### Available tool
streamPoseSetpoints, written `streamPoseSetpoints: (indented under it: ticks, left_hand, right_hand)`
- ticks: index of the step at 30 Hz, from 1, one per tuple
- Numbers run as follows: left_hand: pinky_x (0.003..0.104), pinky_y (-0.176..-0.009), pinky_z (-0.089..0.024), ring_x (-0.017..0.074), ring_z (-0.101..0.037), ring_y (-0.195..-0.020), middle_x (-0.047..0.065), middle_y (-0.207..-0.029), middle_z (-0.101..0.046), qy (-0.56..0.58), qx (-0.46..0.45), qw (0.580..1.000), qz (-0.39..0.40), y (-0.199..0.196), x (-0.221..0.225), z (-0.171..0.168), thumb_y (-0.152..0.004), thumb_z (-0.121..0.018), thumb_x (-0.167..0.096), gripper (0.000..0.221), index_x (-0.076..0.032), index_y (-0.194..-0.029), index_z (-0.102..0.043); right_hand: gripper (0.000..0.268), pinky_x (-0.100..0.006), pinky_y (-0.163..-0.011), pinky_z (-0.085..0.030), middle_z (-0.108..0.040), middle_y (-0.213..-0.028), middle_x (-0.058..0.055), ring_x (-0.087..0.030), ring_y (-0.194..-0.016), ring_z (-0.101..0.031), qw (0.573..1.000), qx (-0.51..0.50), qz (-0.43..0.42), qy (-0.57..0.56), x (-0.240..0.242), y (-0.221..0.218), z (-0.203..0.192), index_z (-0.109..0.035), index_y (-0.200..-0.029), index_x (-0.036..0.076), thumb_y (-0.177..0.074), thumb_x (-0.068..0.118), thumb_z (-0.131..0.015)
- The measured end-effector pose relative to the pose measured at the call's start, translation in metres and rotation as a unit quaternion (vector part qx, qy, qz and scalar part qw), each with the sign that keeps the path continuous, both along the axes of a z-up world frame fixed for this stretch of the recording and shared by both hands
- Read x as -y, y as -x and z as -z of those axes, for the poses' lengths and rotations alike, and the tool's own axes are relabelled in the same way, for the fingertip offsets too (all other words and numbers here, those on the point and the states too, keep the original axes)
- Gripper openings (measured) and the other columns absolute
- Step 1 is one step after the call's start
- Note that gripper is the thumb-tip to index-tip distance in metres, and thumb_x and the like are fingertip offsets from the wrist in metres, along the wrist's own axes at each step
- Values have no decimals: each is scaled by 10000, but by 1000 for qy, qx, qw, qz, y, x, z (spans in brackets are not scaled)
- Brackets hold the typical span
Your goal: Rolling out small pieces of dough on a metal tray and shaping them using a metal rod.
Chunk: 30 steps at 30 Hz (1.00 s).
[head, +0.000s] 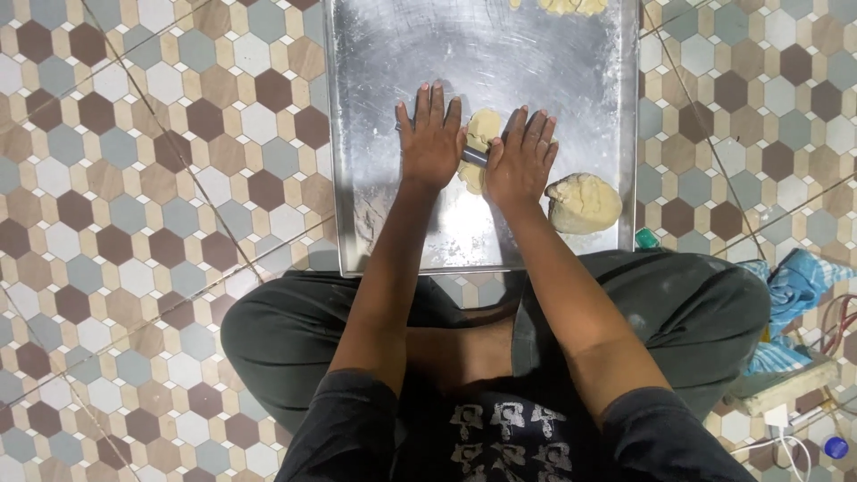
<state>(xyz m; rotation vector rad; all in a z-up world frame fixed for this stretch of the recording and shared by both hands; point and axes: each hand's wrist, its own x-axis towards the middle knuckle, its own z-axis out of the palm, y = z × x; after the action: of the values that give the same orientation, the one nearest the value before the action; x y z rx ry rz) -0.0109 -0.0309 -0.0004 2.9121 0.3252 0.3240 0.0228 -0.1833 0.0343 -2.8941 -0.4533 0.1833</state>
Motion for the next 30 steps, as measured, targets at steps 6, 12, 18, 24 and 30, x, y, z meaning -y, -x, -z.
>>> streamPoseSetpoints:
  ticks: [6, 12, 18, 24, 30]
  left_hand:
    - [684, -1203, -83, 363, -104, -1557, 197, -1671, -261, -6, -37, 999, -8, 8, 2, 3, -1089, -397, -468, 605, -120, -1582, -425]
    - [669, -1216, -29, 366, -47, -1558, 201, -1680, -216, 60, -66, 996, 0, -4, 0, 2, -1077, -419, -426, 604, -90, -1578, -407]
    - [673, -1207, -65, 375, -40, -1549, 214, -1675, -225, 44, -89, 995, 13, -27, -3, -1, -1087, -403, -437, 625, -76, -1594, -354]
    - [670, -1205, -101, 363, -87, -1548, 229, -1667, -250, 2, -87, 995, 40, -48, -6, -1, -1083, -412, -388, 622, -70, -1609, -317]
    - [639, -1219, -55, 337, -65, -1554, 211, -1680, -246, 39, -99, 993, 47, -55, -10, -8, -1067, -405, -368, 636, -88, -1624, -277]
  right_hand:
    - [672, -639, -1200, -155, -166, -1648, -340, -488, -1535, -96, 999, 35, -2, 9, 1, 3, 5, -154, -1621, -4, -1087, 331, -387]
    - [678, -624, -1211, -130, -152, -1648, -341, -481, -1537, -66, 1000, -16, 22, 2, 0, -6, 2, -145, -1619, 8, -1070, 319, -392]
    - [688, -621, -1204, -146, -125, -1640, -356, -491, -1527, -44, 999, -34, 23, 23, -2, -28, -1, -165, -1619, 6, -1053, 320, -400]
    - [774, -661, -1230, -1, 47, -1659, -364, -505, -1529, 109, 998, -47, 29, 0, -3, -47, -5, 29, -1620, -21, -1088, 301, -430]
    - [763, -647, -1236, 20, 75, -1668, -348, -475, -1524, 149, 996, -76, 35, 37, -6, -59, -9, 63, -1619, -15, -1103, 321, -388]
